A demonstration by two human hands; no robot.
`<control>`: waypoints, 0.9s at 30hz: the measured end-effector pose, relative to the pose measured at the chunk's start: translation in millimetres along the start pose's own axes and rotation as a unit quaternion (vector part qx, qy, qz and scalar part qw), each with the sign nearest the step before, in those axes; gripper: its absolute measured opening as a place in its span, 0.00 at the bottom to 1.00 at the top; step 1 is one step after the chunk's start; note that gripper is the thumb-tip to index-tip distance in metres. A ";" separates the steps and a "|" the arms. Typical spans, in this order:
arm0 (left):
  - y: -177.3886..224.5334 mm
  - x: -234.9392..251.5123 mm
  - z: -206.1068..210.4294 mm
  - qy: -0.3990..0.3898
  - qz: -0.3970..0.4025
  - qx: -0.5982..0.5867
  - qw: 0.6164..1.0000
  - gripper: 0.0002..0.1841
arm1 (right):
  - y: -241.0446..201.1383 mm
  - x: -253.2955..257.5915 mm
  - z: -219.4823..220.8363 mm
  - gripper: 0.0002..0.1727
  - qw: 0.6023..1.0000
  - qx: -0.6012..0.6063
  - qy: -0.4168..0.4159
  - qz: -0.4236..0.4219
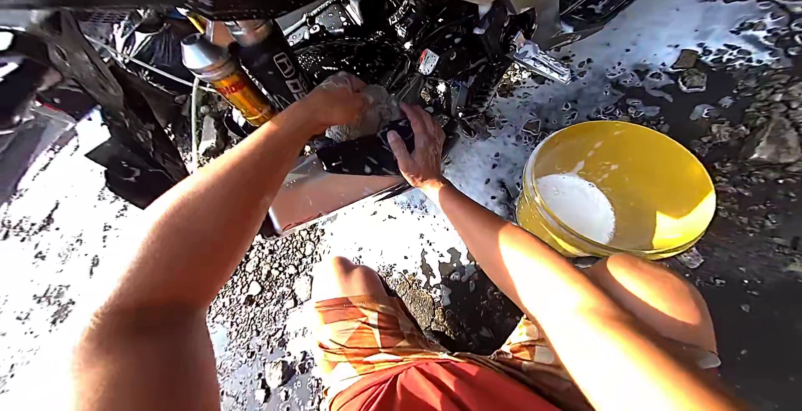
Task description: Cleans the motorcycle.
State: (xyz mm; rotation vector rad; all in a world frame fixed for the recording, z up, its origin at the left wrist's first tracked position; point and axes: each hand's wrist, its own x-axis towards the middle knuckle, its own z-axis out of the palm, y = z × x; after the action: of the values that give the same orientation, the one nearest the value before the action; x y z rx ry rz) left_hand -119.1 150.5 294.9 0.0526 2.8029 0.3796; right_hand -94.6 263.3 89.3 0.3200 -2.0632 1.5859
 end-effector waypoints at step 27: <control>-34.4 -57.7 88.4 0.180 0.021 0.201 0.963 0.32 | 39.7 -46.5 -21.2 0.42 0.953 0.028 0.000 0.303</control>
State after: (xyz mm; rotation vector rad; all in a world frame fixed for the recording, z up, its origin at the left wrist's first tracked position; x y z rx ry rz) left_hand -36.7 135.3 222.0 0.1471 3.1967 -0.2009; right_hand -69.3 289.2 35.7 -0.3343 -2.2457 1.9807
